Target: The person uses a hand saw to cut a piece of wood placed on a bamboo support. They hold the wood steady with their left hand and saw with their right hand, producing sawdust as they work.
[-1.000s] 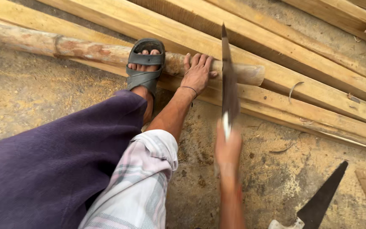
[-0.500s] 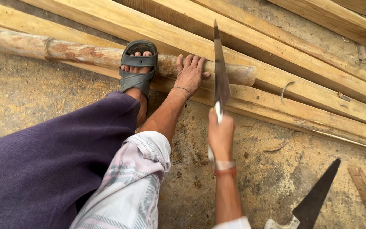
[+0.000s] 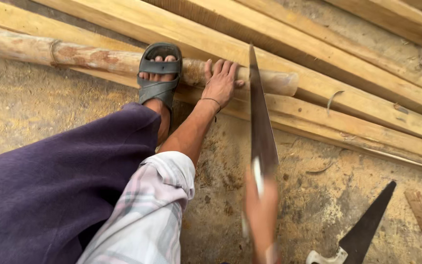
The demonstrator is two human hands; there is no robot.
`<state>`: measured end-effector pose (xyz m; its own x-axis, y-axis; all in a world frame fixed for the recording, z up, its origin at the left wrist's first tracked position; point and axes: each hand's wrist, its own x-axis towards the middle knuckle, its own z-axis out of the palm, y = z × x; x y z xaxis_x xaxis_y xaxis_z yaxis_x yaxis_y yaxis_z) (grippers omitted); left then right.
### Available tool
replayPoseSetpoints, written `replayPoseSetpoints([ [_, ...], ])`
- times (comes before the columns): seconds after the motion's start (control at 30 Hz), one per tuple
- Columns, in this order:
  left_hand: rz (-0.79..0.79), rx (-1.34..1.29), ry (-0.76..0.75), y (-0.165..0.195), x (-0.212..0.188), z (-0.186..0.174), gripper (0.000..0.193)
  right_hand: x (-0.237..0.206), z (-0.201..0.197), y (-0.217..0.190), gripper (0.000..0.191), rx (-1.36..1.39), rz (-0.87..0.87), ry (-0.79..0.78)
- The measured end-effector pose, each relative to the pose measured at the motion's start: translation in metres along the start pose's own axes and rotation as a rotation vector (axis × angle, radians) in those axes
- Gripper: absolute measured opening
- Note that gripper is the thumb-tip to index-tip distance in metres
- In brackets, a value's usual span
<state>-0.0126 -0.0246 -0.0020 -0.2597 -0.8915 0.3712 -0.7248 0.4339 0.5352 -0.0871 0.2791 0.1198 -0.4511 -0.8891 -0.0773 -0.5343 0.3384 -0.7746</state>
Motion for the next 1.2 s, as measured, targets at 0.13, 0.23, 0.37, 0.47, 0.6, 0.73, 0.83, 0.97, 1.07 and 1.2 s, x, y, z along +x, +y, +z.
replayPoseSetpoints([
  [0.13, 0.014, 0.011, 0.013, -0.002, 0.003, -0.007, 0.054, 0.08, 0.029, -0.047, 0.041, 0.078, 0.007, -0.052],
  [0.23, 0.004, -0.01, 0.011, -0.003, 0.0, -0.006, 0.051, 0.046, 0.032, 0.004, 0.04, 0.112, -0.024, 0.008],
  [0.37, -0.029, 0.008, -0.013, -0.001, -0.004, 0.001, 0.055, -0.053, 0.011, 0.097, 0.052, 0.04, 0.249, 0.007],
  [0.47, 0.001, 0.059, 0.065, 0.002, -0.002, 0.002, 0.055, -0.069, 0.0, 0.102, 0.052, 0.022, 0.266, 0.025],
  [0.6, -0.036, 0.018, 0.002, 0.004, 0.002, -0.004, 0.056, 0.01, 0.003, 0.01, 0.054, -0.122, 0.11, 0.015],
  [0.73, -0.026, 0.017, -0.042, 0.002, 0.002, -0.01, 0.054, 0.083, 0.024, -0.053, 0.044, 0.043, 0.01, -0.053],
  [0.83, -0.039, -0.011, -0.031, -0.001, -0.002, -0.006, 0.052, 0.054, 0.027, -0.011, 0.05, -0.094, 0.0, 0.013],
  [0.97, -0.008, 0.011, 0.017, -0.003, -0.003, 0.006, 0.051, -0.057, 0.007, 0.096, 0.045, -0.068, 0.398, 0.064],
  [1.07, -0.016, 0.078, 0.028, -0.001, 0.0, 0.009, 0.058, -0.083, -0.01, 0.117, 0.035, -0.049, 0.48, 0.022],
  [1.2, -0.054, 0.005, -0.034, 0.002, 0.004, 0.001, 0.052, 0.01, 0.004, 0.038, 0.056, -0.15, 0.029, 0.083],
])
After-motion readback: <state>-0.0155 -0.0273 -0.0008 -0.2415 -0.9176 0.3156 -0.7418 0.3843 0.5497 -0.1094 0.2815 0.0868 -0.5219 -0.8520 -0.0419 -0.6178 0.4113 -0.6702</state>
